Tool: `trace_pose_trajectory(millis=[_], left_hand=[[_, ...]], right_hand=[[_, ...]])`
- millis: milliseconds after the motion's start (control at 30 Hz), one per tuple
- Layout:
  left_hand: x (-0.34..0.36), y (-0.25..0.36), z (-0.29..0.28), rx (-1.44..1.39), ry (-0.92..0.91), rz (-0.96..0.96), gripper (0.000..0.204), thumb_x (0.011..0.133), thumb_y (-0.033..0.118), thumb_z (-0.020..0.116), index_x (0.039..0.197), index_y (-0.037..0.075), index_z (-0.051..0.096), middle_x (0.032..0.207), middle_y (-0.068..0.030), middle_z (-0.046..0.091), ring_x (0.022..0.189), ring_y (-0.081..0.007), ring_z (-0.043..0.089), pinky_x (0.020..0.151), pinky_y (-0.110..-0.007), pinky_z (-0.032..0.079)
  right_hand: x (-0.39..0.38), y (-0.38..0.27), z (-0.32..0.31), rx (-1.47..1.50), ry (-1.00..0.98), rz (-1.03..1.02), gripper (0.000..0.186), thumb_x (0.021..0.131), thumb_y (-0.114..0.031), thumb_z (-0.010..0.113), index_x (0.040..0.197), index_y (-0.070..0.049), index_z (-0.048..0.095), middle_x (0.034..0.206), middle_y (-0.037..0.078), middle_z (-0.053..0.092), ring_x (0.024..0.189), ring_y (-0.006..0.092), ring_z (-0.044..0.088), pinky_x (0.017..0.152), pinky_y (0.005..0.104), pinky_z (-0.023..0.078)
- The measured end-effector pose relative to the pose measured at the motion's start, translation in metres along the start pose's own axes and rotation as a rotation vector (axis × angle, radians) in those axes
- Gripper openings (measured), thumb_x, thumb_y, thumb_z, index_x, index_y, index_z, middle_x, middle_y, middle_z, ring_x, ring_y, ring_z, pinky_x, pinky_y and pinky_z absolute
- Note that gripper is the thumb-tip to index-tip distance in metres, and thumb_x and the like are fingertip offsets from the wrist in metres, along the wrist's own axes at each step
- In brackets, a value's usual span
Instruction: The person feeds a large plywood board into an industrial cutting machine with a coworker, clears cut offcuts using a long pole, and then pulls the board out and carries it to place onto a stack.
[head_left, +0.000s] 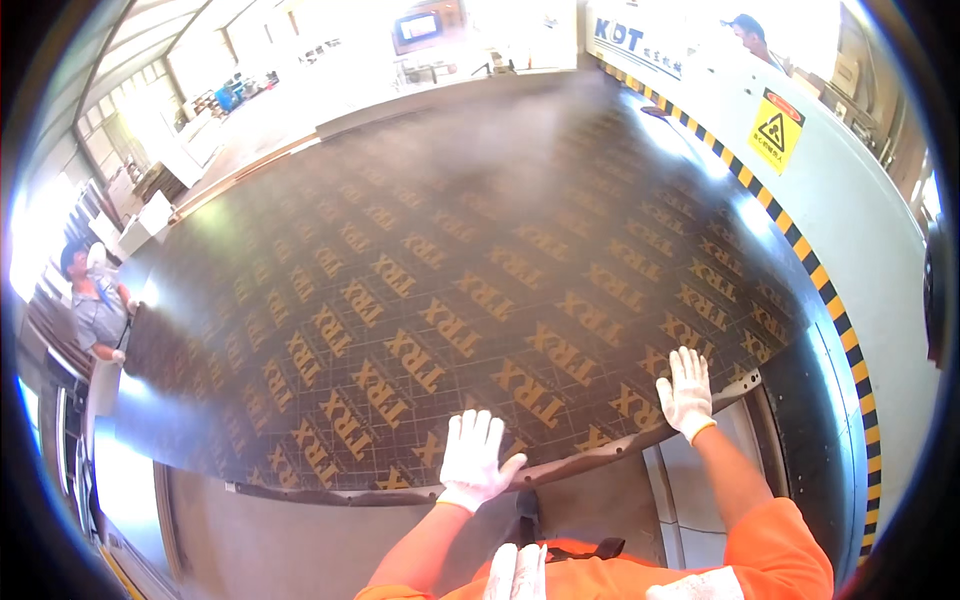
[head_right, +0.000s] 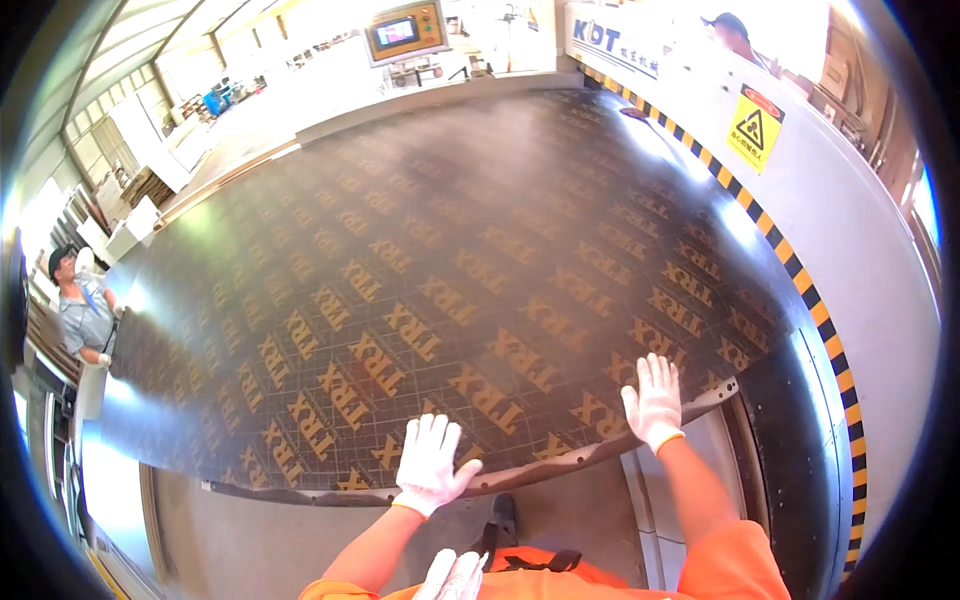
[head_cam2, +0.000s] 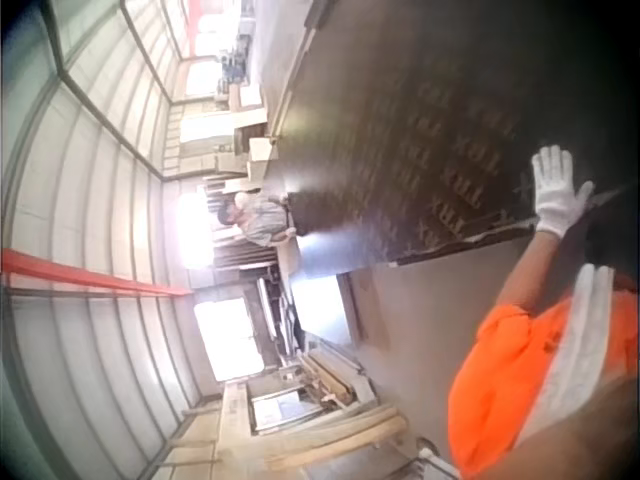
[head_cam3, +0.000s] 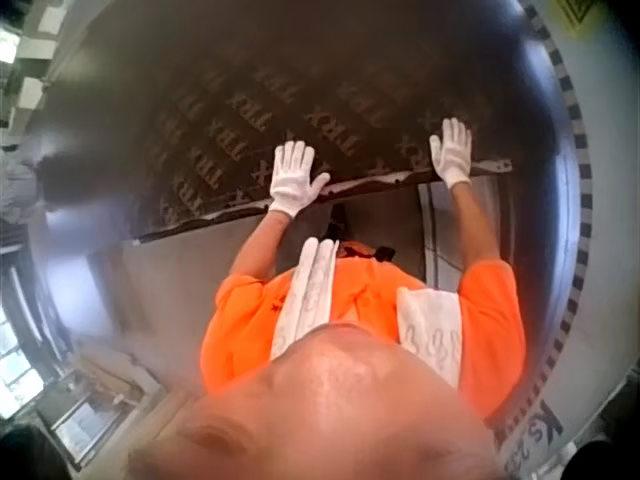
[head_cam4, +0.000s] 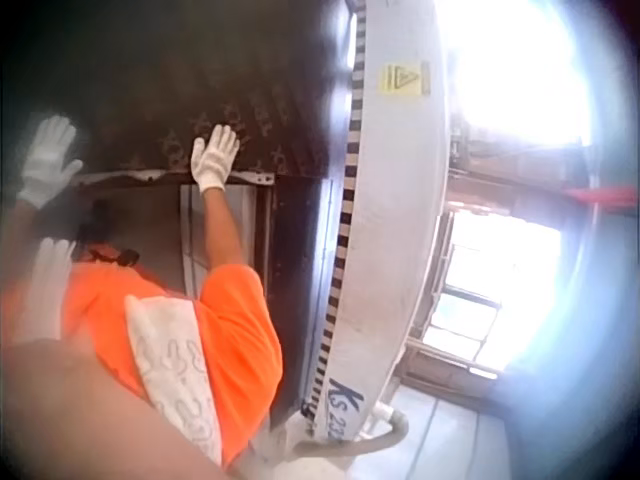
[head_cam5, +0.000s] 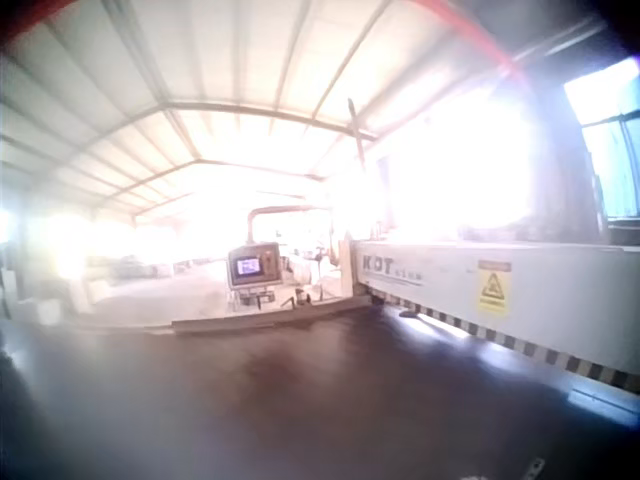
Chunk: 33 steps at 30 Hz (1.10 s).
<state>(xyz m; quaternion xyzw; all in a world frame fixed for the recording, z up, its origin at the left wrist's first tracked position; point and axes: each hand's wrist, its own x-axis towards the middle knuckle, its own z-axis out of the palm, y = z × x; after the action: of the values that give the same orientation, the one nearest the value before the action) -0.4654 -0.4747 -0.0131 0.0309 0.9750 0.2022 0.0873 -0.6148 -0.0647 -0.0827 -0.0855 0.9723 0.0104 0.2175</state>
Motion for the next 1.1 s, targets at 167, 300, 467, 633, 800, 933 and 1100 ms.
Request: trace_pose_trajectory(millis=[167, 300, 467, 633, 800, 933, 1100], left_hand=[[0.000, -0.008, 0.022, 0.036, 0.078, 0.006, 0.065, 0.080, 0.043, 0.080, 0.124, -0.001, 0.064, 0.129, -0.0266, 0.060, 0.128, -0.0494, 0.053, 0.116, -0.062, 0.037], [0.004, -0.009, 0.028, 0.120, 0.136, -0.002, 0.062, 0.080, 0.038, 0.079, 0.125, -0.002, 0.063, 0.128, -0.0273, 0.059, 0.126, -0.0500, 0.053, 0.115, -0.062, 0.038], [0.027, 0.064, 0.058, -0.006, -0.001, 0.028, 0.072, 0.074, 0.045, 0.084, 0.125, 0.000, 0.062, 0.133, -0.0280, 0.058, 0.128, -0.0506, 0.052, 0.116, -0.064, 0.037], [0.060, 0.124, 0.113, 0.062, 0.064, 0.108, 0.095, 0.074, 0.061, 0.085, 0.140, -0.002, 0.060, 0.145, -0.0294, 0.057, 0.142, -0.0508, 0.046, 0.125, -0.065, 0.028], [0.061, 0.126, 0.125, 0.081, 0.042, 0.144, 0.093, 0.073, 0.060, 0.087, 0.136, -0.003, 0.061, 0.146, -0.0298, 0.056, 0.142, -0.0505, 0.046, 0.126, -0.065, 0.025], [0.064, 0.136, 0.124, 0.096, 0.053, 0.092, 0.092, 0.077, 0.061, 0.085, 0.137, -0.004, 0.062, 0.148, -0.0275, 0.057, 0.144, -0.0483, 0.047, 0.127, -0.064, 0.026], [0.063, 0.134, 0.120, 0.046, 0.075, 0.099, 0.090, 0.074, 0.059, 0.086, 0.134, -0.004, 0.063, 0.144, -0.0276, 0.058, 0.144, -0.0505, 0.045, 0.126, -0.063, 0.027]], right_hand=[[0.011, -0.003, 0.013, 0.077, 0.196, -0.086, 0.072, 0.106, -0.043, 0.051, 0.161, 0.002, 0.044, 0.171, 0.024, 0.037, 0.162, 0.0399, 0.027, 0.136, 0.0520, 0.010], [0.017, -0.009, 0.023, 0.035, 0.200, -0.126, 0.076, 0.106, -0.049, 0.046, 0.164, 0.001, 0.041, 0.173, 0.025, 0.033, 0.164, 0.0396, 0.023, 0.135, 0.0536, 0.005], [-0.002, -0.014, 0.031, 0.081, 0.167, -0.117, 0.078, 0.105, -0.052, 0.049, 0.162, 0.001, 0.044, 0.172, 0.026, 0.034, 0.162, 0.0444, 0.025, 0.134, 0.0578, 0.009], [0.010, 0.026, -0.012, 0.368, 0.143, -0.360, 0.068, 0.093, -0.043, 0.071, 0.146, -0.002, 0.059, 0.158, 0.025, 0.051, 0.152, 0.0443, 0.041, 0.130, 0.0537, 0.027], [0.074, 0.185, -0.190, 0.243, 0.830, -0.254, 0.050, 0.088, -0.022, 0.069, 0.133, 0.000, 0.068, 0.134, 0.026, 0.067, 0.131, 0.0443, 0.061, 0.117, 0.0519, 0.048], [0.091, 0.371, -0.366, -0.644, 1.114, 0.096, 0.048, 0.105, -0.034, 0.058, 0.142, -0.005, 0.064, 0.141, 0.024, 0.064, 0.133, 0.0385, 0.059, 0.113, 0.0500, 0.047], [0.065, 0.563, -0.471, -0.923, 0.491, 0.366, 0.050, 0.111, -0.037, 0.051, 0.148, -0.006, 0.061, 0.145, 0.024, 0.065, 0.127, 0.0388, 0.068, 0.109, 0.0506, 0.051]])
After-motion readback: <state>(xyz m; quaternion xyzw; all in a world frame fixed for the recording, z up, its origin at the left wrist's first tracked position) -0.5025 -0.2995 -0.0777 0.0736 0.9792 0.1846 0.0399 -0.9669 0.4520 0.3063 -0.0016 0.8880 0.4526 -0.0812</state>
